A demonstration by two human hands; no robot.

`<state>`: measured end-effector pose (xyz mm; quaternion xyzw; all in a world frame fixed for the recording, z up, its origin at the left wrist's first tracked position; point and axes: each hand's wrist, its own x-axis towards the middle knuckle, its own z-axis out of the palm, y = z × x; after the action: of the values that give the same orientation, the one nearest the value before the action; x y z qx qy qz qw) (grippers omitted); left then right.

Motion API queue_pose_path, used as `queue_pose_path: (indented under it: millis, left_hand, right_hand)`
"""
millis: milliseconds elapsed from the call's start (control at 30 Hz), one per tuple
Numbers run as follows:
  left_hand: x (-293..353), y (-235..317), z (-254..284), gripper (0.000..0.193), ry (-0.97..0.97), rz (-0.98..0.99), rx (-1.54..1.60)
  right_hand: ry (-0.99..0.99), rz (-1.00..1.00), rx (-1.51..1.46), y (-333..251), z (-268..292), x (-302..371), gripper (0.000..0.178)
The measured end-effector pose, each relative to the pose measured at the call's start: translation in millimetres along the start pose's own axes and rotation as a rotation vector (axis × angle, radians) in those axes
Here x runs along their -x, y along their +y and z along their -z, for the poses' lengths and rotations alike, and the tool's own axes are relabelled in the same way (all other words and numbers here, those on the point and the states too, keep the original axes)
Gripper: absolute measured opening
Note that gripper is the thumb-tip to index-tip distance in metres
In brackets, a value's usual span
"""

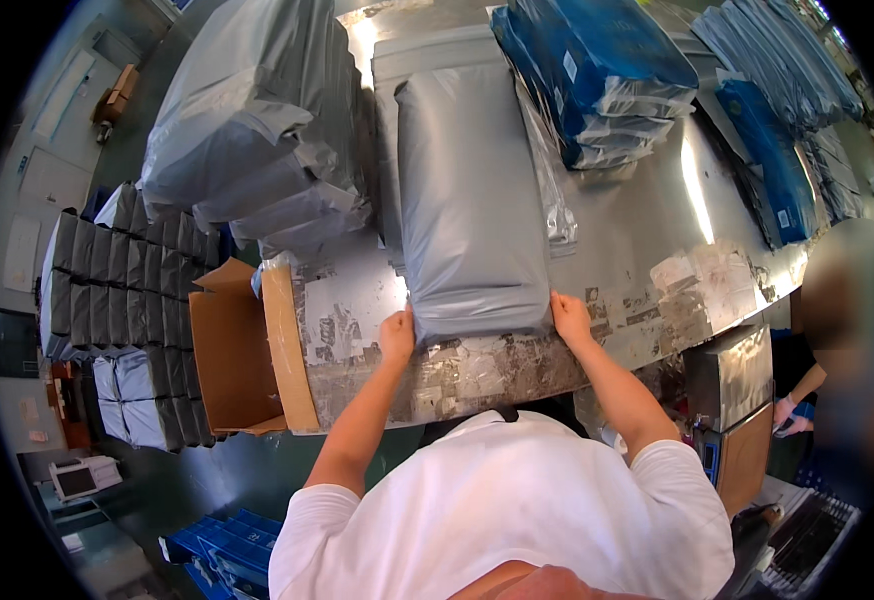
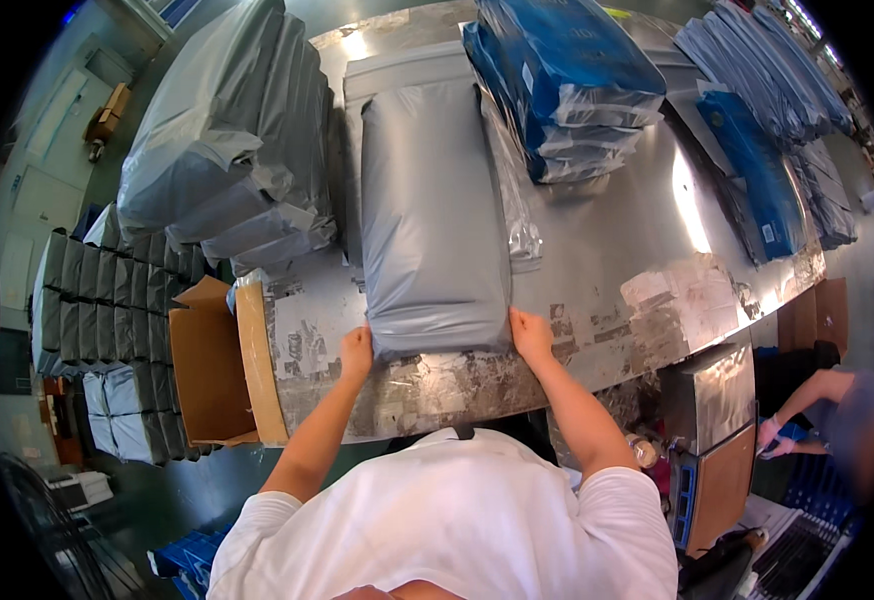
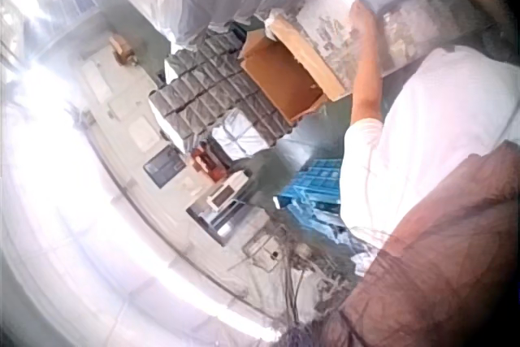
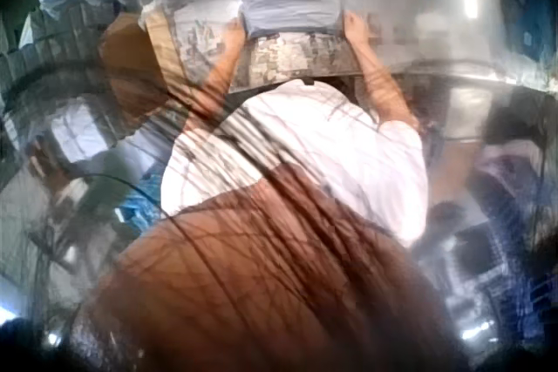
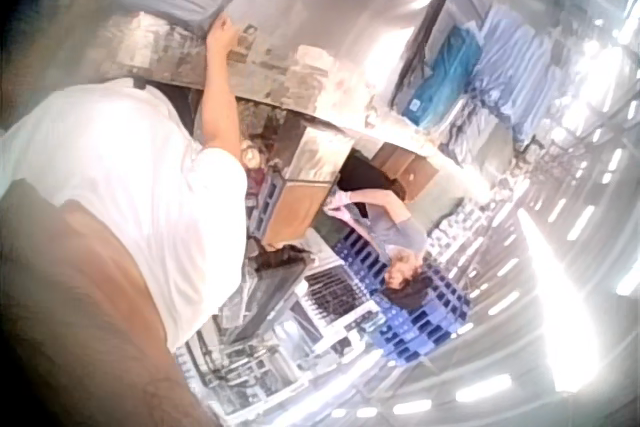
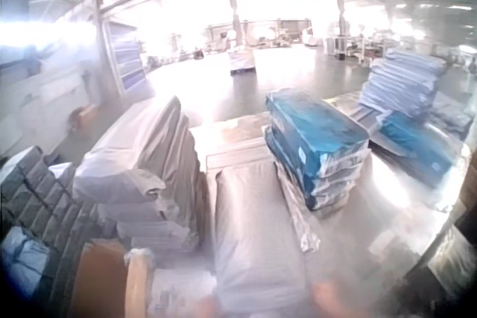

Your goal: The person tapes blue packages with yellow tape, then places them into a gray shipping bag and seals it. The sealed bag is stacked with other similar bags on a metal table.

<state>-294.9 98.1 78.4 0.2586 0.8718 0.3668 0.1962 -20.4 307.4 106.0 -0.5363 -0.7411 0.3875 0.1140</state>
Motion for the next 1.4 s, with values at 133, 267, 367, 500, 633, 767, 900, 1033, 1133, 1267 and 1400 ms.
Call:
queue_pose_path:
  millis: [133, 267, 367, 500, 633, 767, 900, 1033, 1133, 1267, 1400]
  left_hand:
    - [-5.7, 17.0, 8.0, 0.027, -0.176, -0.028, -0.021]
    - [-35.9, 29.4, -14.2, 0.042, 0.076, 0.102, 0.531]
    - [-33.9, 93.7, 12.1, 0.059, -0.216, 0.309, 0.917]
    - [-5.4, 165.3, 77.2, 0.076, -0.536, 0.196, 0.86]
    - [4.0, 226.8, 133.6, 0.077, -0.443, -0.275, 0.605]
    - [12.8, 251.5, 202.8, 0.074, -0.322, -0.508, 0.427]
    - [-13.6, 265.8, 275.7, 0.075, -0.175, -0.693, 0.682]
    - [-58.5, 309.8, 370.0, 0.065, 0.081, -0.448, 1.101]
    - [-106.7, 310.6, 444.6, 0.061, -0.014, -0.482, 1.274]
    - [-185.8, 269.7, 466.1, 0.059, 0.094, -0.387, 1.287]
    - [-275.6, 149.1, 456.6, 0.059, 0.538, 0.037, 1.21]
  right_hand:
    - [-0.004, 0.114, -0.094, 13.5, -6.1, -18.4, 0.039]
    - [-0.082, -0.223, -0.92, -22.6, -20.1, -42.6, 0.052]
    - [-0.352, -0.316, -1.357, -68.2, -0.9, -34.7, 0.066]
    - [-0.598, -0.421, -1.291, -80.1, 45.2, -8.0, 0.06]
    - [-0.46, -0.281, -1.461, -84.4, 36.8, 11.6, 0.052]
    - [-0.444, 0.02, -1.445, -154.2, 58.3, 19.6, 0.054]
    - [-0.605, 0.324, -1.408, -267.9, 96.4, -13.3, 0.054]
    - [-0.656, 0.562, -1.366, -447.3, 118.9, -18.3, 0.06]
    - [-0.762, 0.712, -1.269, -536.8, 116.0, -23.1, 0.068]
    - [-0.749, 0.647, -0.993, -576.8, 58.8, -74.6, 0.081]
    - [-0.622, 0.748, -0.698, -515.4, -17.9, -110.8, 0.068]
